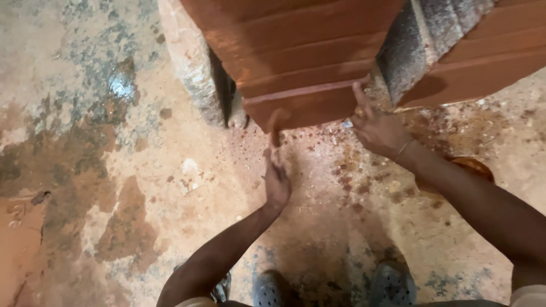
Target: The person applies reddish-brown paint to a wooden stair tread using a paintbrush. They repeatedly dip the brush into a small container and stroke the surface, focusing on the lower edge and side of the tread.
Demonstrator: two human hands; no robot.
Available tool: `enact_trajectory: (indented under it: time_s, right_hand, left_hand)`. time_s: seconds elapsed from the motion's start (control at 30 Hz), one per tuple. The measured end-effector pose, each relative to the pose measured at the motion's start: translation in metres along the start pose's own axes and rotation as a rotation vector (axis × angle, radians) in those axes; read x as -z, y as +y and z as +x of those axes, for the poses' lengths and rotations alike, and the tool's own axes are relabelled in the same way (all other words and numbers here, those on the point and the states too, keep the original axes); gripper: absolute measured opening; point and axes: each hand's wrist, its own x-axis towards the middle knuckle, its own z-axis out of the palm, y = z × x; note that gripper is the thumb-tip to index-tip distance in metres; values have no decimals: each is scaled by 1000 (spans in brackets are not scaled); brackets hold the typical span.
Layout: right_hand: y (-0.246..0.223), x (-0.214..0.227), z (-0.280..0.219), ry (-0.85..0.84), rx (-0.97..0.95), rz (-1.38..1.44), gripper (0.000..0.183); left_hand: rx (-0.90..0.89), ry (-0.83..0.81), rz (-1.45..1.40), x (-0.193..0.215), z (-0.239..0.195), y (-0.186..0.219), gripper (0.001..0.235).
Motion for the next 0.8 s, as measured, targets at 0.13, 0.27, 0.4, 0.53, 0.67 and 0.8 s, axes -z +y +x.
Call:
enact_trajectory:
  time_s: [0.13,0.27,0.4,0.53,0.67,0.8]
  right_hand:
    - [-5,0,-5,58,-8,20,39]
    - [-6,-2,-2,-101,-65,43,24]
    - [-2,-2,-1,-99,-80,71,34]
    - [-2,-8,0,-63,-56,53,39]
    - [4,-6,-4,-91,-65,56,22]
    - [3,-2,-4,-30,5,44,32]
  left_hand:
    - [347,104,-70,4,-19,-28,60]
    - [194,100,-120,-2,-2,-2,59]
    - [669,-217,-368,-27,14,72,93]
    - [86,-330,-292,-50,5,117,71]
    - [214,-557,-358,-57,7,106,73]
    - [558,-418,-712,-38,22,76,69]
